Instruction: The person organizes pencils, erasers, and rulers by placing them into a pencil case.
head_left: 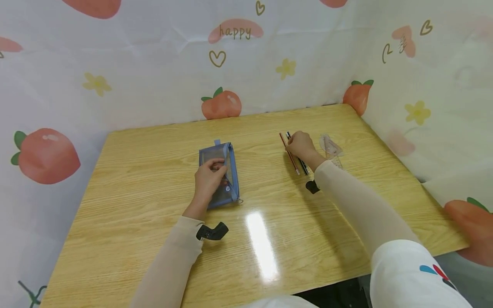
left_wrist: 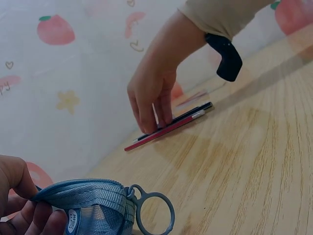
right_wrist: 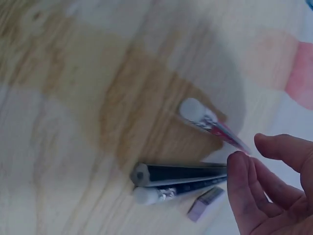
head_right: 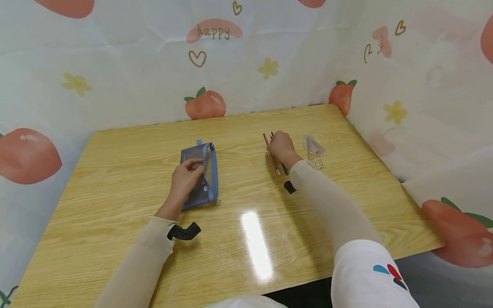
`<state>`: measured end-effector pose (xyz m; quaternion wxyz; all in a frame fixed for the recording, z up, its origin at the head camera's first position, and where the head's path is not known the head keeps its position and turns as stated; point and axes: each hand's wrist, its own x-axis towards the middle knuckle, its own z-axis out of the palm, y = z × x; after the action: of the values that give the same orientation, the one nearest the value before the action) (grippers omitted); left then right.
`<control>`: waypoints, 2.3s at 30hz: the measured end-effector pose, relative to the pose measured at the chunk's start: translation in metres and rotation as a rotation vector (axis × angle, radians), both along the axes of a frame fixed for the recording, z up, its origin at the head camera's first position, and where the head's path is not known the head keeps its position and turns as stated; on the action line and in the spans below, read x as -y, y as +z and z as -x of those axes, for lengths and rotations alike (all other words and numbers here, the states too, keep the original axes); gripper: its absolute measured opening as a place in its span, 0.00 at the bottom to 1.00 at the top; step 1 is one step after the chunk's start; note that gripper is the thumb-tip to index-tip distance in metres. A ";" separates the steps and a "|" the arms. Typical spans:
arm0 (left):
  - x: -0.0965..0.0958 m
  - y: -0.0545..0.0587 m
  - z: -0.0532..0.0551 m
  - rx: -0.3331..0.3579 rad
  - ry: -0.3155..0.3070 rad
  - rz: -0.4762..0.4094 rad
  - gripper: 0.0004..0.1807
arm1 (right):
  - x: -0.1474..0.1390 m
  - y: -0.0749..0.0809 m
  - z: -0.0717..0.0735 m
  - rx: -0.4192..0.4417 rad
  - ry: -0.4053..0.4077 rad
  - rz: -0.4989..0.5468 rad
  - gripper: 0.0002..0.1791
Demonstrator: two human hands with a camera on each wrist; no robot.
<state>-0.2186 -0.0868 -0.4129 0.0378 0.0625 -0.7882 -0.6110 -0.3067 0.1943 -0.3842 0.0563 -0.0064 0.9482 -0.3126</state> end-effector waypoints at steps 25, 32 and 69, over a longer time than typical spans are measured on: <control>0.001 0.001 0.001 0.006 -0.002 -0.008 0.18 | 0.010 -0.012 0.003 -0.047 0.032 -0.067 0.08; 0.001 -0.001 0.001 0.009 0.000 -0.014 0.18 | 0.014 -0.018 0.004 0.026 -0.052 0.140 0.13; 0.001 -0.004 0.003 0.017 -0.002 -0.041 0.17 | 0.036 -0.030 -0.015 0.233 -0.212 0.724 0.18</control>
<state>-0.2214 -0.0883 -0.4173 0.0293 0.0677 -0.7758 -0.6267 -0.2922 0.1579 -0.4145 0.1249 0.1078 0.7593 -0.6294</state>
